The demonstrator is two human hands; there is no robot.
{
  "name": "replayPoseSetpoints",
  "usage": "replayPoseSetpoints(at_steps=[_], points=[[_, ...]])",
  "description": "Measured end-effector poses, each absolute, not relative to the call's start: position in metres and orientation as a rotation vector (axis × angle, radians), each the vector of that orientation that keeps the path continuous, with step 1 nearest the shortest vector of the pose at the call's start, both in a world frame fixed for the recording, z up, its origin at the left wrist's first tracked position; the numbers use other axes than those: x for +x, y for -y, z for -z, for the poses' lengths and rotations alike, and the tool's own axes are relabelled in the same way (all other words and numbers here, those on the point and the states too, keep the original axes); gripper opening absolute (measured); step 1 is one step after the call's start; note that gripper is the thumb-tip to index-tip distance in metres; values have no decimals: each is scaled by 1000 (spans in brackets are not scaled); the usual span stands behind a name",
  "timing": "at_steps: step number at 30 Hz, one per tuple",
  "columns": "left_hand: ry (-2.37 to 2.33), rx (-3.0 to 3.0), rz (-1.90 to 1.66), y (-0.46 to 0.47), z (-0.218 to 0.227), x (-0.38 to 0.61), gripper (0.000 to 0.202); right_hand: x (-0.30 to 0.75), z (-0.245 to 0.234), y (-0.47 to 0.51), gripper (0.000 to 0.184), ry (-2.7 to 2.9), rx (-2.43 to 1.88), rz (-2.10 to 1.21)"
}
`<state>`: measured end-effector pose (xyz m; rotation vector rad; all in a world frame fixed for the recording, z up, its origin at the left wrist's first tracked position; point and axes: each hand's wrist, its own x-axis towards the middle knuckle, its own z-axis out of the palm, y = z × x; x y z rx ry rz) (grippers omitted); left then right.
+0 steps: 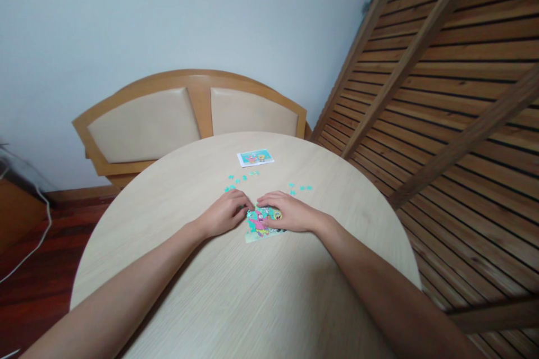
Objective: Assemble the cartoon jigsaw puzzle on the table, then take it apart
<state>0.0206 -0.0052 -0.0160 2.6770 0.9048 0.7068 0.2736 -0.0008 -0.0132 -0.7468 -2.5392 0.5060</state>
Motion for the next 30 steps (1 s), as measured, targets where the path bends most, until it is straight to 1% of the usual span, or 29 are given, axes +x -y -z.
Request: replayPoseSetpoints(at_steps=[7,15,30], points=[[-865,2674,-687,3,18,20,20,273,11,2,45,2542,-750,-510],[-921,2629,-695,2,16,17,14,273,11,2,44,2549,-747,-513],[-920,2626,-670,3,15,16,16,272,10,3,44,2544,-742,-529]])
